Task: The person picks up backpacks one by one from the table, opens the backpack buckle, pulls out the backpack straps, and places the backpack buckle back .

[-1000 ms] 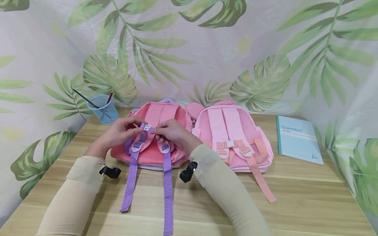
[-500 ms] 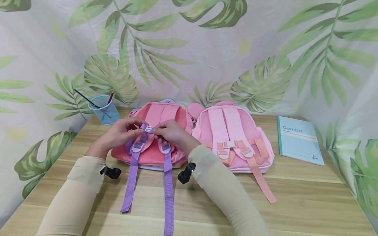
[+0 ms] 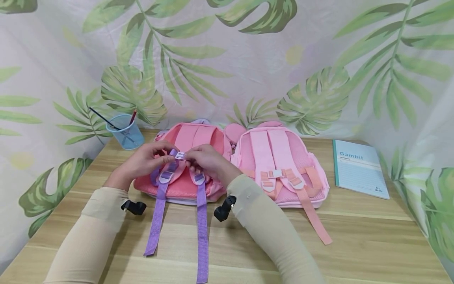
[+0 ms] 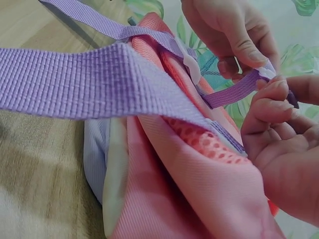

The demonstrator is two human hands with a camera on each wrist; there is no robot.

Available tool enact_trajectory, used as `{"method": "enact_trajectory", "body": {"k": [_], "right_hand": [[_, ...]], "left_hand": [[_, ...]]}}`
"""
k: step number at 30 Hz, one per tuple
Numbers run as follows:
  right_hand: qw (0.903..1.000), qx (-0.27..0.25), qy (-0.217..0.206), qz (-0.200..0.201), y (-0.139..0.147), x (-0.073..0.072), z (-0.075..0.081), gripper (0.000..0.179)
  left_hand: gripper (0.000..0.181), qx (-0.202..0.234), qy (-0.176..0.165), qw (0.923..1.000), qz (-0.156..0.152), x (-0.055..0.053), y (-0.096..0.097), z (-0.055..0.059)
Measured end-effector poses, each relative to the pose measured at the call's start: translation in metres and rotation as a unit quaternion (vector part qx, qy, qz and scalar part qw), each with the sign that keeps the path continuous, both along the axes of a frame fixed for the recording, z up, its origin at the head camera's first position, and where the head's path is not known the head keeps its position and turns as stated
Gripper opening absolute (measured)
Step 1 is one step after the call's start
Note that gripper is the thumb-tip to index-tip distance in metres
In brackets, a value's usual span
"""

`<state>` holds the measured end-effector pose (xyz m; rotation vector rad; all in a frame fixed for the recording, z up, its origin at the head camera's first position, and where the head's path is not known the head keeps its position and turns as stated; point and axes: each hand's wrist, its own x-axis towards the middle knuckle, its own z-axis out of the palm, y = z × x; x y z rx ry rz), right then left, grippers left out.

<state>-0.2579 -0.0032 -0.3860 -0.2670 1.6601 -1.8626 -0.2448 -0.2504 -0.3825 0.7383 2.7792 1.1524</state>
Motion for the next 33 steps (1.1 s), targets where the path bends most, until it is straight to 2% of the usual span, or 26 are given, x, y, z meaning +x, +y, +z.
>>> {"method": "enact_trajectory", "body": {"k": [6, 10, 15, 19, 23, 33], "right_hand": [[0.9997, 0.024, 0.005, -0.009, -0.002, 0.000, 0.001, 0.032], [0.9990, 0.035, 0.013, -0.025, -0.004, 0.001, 0.000, 0.031], [0.9987, 0.031, 0.010, -0.040, -0.005, 0.001, -0.001, 0.024], [0.9988, 0.024, 0.010, -0.041, -0.005, 0.001, -0.001, 0.022], [0.9989, 0.021, 0.007, -0.042, -0.005, 0.002, -0.001, 0.019], [0.9991, 0.015, 0.000, -0.040, -0.004, 0.002, -0.002, 0.015]], "left_hand": [[0.021, -0.019, 0.018, 0.9996, -0.012, 0.000, 0.004, 0.003], [0.025, -0.018, 0.026, 0.9992, -0.023, -0.001, 0.006, 0.002], [0.031, -0.028, -0.004, 0.9995, -0.014, -0.002, 0.004, -0.006], [0.020, -0.050, -0.021, 0.9984, -0.018, -0.004, 0.005, -0.011], [0.017, -0.062, -0.013, 0.9976, -0.029, -0.006, 0.007, -0.014], [0.016, -0.102, 0.010, 0.9945, -0.020, -0.008, 0.009, -0.017]]}}
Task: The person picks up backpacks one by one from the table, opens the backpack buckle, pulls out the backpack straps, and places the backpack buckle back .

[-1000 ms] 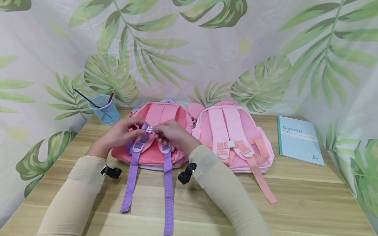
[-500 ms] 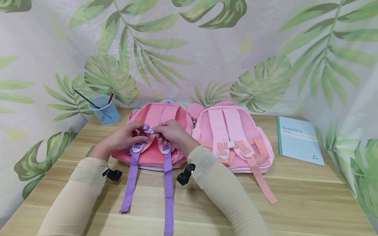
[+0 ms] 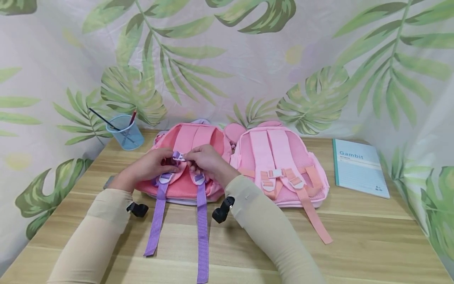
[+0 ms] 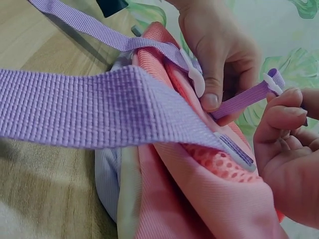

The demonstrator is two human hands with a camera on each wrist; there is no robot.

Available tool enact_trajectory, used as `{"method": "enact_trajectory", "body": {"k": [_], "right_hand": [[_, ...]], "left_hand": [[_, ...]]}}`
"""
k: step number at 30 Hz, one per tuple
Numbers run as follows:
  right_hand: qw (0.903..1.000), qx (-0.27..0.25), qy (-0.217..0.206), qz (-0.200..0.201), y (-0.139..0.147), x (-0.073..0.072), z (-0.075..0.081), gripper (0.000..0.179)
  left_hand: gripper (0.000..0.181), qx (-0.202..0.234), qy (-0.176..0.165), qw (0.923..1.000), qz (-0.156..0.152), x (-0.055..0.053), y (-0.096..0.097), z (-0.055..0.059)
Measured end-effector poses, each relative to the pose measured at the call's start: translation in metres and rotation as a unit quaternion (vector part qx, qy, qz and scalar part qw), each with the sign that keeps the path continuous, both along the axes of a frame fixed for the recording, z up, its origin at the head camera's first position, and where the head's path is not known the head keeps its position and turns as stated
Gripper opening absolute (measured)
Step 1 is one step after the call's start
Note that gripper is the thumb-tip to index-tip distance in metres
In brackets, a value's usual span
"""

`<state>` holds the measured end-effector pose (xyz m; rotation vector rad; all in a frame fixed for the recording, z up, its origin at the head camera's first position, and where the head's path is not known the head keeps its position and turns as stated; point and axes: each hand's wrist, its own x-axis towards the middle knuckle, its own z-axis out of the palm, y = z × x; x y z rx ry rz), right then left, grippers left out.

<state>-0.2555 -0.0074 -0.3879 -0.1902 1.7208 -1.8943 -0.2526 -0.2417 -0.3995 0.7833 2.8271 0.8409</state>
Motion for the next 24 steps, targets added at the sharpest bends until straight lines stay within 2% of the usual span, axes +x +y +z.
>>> {"method": "enact_trajectory", "body": {"k": [10, 19, 24], "right_hand": [[0.9998, -0.016, -0.008, 0.005, 0.0018, 0.0007, 0.0024, 0.015], [0.9986, -0.049, -0.020, -0.008, 0.0022, 0.0020, 0.0032, 0.015], [0.9982, -0.055, -0.022, -0.010, 0.0026, 0.0028, 0.0027, 0.015]], "left_hand": [[0.012, -0.029, 0.007, 0.9995, -0.011, -0.0030, 0.0002, -0.0059], [0.010, -0.054, -0.002, 0.9984, -0.016, -0.0047, 0.0029, -0.0058], [0.009, -0.058, -0.009, 0.9982, -0.011, -0.0020, 0.0034, -0.0044]]}}
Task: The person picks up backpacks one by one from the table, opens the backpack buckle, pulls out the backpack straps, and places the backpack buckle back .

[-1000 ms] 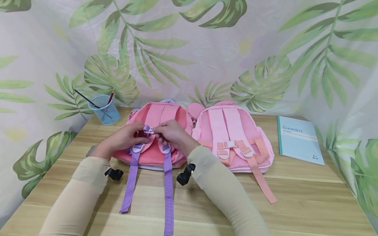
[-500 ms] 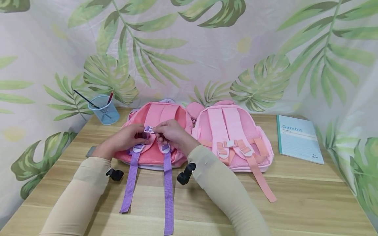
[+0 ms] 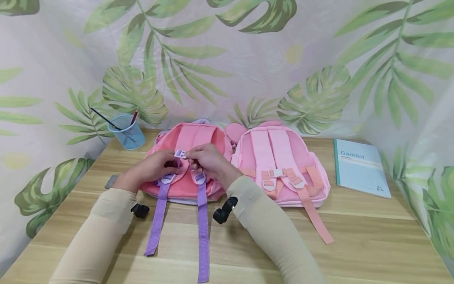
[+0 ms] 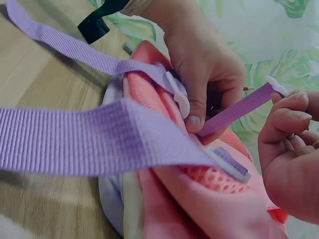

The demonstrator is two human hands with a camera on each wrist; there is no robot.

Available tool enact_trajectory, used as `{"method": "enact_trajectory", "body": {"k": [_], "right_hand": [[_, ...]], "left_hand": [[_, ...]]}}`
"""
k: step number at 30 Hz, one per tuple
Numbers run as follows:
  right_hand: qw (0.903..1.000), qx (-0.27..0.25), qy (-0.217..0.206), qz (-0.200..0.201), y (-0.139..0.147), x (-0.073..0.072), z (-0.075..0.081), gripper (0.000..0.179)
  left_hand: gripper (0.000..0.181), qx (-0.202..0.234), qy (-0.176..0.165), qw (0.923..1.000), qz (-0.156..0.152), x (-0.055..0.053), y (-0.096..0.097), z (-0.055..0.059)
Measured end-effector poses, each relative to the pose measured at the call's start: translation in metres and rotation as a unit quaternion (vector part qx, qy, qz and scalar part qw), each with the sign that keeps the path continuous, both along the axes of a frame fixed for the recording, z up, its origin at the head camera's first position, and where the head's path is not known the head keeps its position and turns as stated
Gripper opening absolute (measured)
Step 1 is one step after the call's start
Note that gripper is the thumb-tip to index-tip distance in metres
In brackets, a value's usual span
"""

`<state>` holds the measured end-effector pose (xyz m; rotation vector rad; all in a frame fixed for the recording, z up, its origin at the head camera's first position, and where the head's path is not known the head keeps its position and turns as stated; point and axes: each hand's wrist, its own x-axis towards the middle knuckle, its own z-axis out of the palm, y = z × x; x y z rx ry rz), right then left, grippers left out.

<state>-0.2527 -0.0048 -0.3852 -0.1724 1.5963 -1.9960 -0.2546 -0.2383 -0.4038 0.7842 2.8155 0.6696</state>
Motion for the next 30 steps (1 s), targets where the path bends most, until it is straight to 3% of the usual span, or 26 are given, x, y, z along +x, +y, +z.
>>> {"method": "enact_trajectory", "body": {"k": [5, 11, 14, 21, 25, 30], "right_hand": [[0.9999, 0.009, 0.004, 0.002, 0.004, 0.000, -0.001, 0.016], [0.9992, 0.030, 0.019, 0.018, 0.011, 0.000, 0.000, 0.018], [0.9987, 0.036, 0.028, 0.023, 0.012, 0.000, 0.001, 0.020], [0.9972, 0.052, 0.041, 0.035, 0.013, -0.001, 0.001, 0.021], [0.9963, 0.055, 0.042, 0.051, 0.014, -0.003, 0.000, 0.023], [0.9972, 0.042, 0.019, 0.059, 0.017, -0.004, 0.001, 0.026]], "left_hand": [[0.015, 0.010, -0.003, 0.9999, 0.011, 0.003, -0.001, 0.002], [0.036, 0.107, 0.018, 0.9936, 0.031, 0.011, -0.008, 0.013], [0.041, 0.139, 0.039, 0.9893, 0.023, 0.014, -0.006, 0.022], [0.036, 0.124, 0.077, 0.9891, -0.021, 0.017, 0.006, 0.035], [0.027, 0.128, 0.082, 0.9883, -0.016, 0.017, 0.007, 0.035], [0.026, 0.142, 0.065, 0.9877, 0.006, 0.016, 0.004, 0.031]]}}
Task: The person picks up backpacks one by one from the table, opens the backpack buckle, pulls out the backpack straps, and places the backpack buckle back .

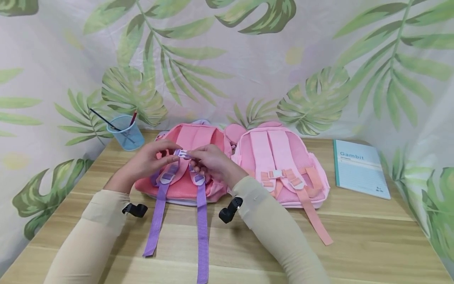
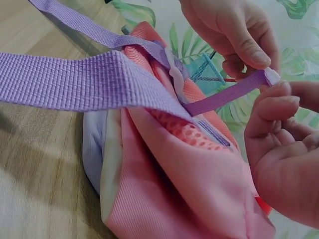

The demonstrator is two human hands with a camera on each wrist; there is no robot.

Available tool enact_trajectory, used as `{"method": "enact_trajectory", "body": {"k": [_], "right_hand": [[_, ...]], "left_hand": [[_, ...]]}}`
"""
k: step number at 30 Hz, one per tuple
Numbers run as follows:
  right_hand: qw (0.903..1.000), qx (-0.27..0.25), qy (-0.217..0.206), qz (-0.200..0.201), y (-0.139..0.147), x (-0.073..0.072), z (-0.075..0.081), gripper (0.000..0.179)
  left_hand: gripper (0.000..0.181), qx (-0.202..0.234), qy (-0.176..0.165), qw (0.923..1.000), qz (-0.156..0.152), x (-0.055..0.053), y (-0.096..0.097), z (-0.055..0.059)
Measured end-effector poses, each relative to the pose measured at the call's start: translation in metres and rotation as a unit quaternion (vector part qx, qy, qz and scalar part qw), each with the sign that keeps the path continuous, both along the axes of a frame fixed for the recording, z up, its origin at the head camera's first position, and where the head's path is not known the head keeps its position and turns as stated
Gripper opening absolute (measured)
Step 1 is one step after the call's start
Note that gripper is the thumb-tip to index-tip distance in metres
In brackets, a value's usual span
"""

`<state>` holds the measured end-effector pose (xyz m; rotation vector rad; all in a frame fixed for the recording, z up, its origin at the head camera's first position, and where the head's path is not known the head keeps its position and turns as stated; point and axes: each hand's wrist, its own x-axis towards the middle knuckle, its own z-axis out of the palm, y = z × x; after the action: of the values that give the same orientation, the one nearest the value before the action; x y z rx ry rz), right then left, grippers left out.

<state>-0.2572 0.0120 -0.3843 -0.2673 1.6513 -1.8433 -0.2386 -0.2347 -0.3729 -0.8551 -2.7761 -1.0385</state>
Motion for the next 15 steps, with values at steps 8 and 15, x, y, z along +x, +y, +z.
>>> {"method": "enact_trajectory", "body": {"k": [8, 15], "right_hand": [[0.9999, 0.007, -0.009, -0.009, -0.0004, 0.0022, -0.0010, 0.032], [0.9998, 0.008, 0.000, -0.016, -0.0045, 0.0028, -0.0022, 0.027]], "left_hand": [[0.025, 0.020, -0.014, 0.9996, 0.014, -0.0003, -0.0032, -0.0058], [0.022, 0.032, -0.010, 0.9993, 0.014, 0.0002, -0.0034, -0.0083]]}}
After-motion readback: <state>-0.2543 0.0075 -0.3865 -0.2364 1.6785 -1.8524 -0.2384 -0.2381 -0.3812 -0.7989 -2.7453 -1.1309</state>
